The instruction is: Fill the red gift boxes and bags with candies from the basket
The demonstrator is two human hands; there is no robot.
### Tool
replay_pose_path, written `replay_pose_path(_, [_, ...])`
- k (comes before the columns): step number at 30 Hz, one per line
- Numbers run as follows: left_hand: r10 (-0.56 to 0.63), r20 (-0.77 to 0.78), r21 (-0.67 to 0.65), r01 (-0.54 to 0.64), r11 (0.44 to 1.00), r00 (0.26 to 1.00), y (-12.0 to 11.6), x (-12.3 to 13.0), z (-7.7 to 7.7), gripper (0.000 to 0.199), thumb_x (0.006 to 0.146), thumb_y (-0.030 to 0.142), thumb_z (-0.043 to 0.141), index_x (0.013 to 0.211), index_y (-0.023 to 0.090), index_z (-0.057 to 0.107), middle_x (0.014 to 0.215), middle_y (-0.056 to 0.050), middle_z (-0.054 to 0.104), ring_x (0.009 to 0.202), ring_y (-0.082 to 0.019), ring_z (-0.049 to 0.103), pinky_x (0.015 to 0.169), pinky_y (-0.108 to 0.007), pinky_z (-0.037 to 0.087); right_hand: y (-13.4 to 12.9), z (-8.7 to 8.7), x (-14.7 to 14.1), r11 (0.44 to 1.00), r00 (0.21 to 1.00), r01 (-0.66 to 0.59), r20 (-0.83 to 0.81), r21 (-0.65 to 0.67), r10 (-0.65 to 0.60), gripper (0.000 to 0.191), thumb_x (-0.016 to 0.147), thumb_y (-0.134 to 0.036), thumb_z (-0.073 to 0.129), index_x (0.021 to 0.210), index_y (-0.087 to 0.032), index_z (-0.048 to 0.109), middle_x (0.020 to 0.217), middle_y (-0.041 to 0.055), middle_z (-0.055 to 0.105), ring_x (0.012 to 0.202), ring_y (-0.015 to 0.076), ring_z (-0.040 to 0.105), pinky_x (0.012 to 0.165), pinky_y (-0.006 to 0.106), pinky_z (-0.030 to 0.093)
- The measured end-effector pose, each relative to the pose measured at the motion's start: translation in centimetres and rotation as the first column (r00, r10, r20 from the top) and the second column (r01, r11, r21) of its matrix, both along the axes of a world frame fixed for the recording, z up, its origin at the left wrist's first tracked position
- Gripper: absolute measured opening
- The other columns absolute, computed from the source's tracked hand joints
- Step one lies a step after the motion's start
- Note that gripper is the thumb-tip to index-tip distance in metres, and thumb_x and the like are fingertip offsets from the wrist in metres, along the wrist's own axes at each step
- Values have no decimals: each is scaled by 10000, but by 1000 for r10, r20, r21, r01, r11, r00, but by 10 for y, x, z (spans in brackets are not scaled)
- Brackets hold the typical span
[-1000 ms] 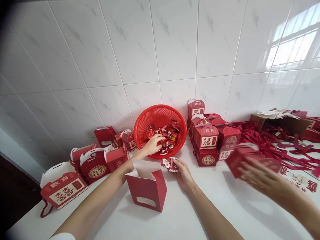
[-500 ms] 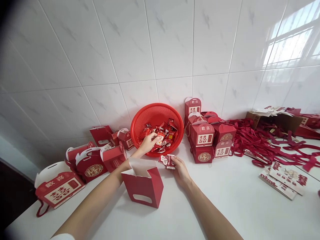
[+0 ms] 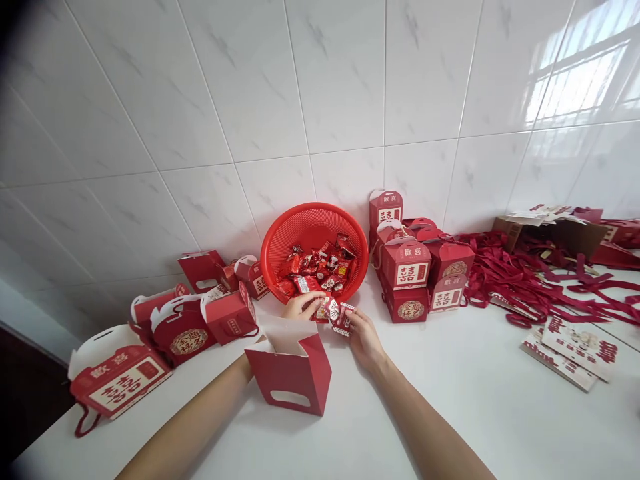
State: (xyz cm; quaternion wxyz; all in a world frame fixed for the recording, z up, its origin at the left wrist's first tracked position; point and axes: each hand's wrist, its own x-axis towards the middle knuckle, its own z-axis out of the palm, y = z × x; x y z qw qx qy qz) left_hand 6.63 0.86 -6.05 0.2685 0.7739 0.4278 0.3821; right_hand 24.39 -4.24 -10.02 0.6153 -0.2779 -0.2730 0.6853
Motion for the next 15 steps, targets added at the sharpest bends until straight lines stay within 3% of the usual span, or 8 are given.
replay_pose_path(3, [-19, -4, -29, 19, 999, 1000, 1, 3, 0, 324, 895, 373, 559, 1115, 200, 721, 1140, -73, 741, 1069, -244, 683, 951, -349, 534, -1, 2, 0, 1000, 1000, 1, 2, 3, -1, 283, 668, -349, 839, 894, -210, 745, 967, 48, 752, 859, 202, 666, 796, 335, 501])
replay_pose_path(5, [-18, 31, -3, 18, 1000, 999, 9, 2, 8, 287, 879, 361, 583, 1048, 190, 739, 1091, -77, 754, 1044, -244, 691, 937, -347, 547, -1, 3, 0, 1000, 1000, 4, 3, -3, -4, 285, 665, -350, 840, 895, -210, 748, 967, 45, 747, 851, 195, 657, 778, 326, 502])
replay_pose_path(8, [109, 235, 92, -134, 987, 966, 32, -3, 33, 297, 887, 321, 573, 1108, 183, 713, 1114, -84, 740, 1045, -222, 687, 935, -333, 551, 0, 3, 1, 999, 1000, 13, -1, -30, -13, 280, 637, -343, 858, 858, -210, 750, 917, 28, 737, 804, 169, 636, 745, 297, 501])
replay_pose_path(10, [240, 363, 44, -273, 961, 901, 46, -5, 50, 411, 878, 256, 564, 1277, 183, 627, 1162, -99, 714, 939, -192, 716, 859, -317, 575, 1, 2, 1, 999, 1000, 15, -4, -43, -15, 274, 620, -332, 868, 837, -211, 751, 893, 20, 731, 786, 158, 627, 732, 282, 498])
replay_pose_path(12, [279, 279, -3, -290, 957, 919, 51, -6, 58, 454, 826, 196, 602, 1279, 180, 629, 1143, -104, 719, 848, -179, 723, 789, -298, 580, 1, 1, 1, 999, 1000, 12, -8, -48, -12, 271, 616, -327, 871, 830, -211, 751, 887, 19, 728, 785, 154, 623, 733, 278, 498])
replay_pose_path(15, [118, -99, 47, -114, 992, 988, 42, -6, 50, 262, 805, 161, 601, 1015, 177, 757, 994, -76, 765, 853, -190, 714, 815, -293, 559, 2, 0, 1, 999, 1000, 7, -10, -53, -8, 280, 615, -330, 871, 833, -204, 751, 886, 21, 726, 786, 154, 621, 741, 283, 499])
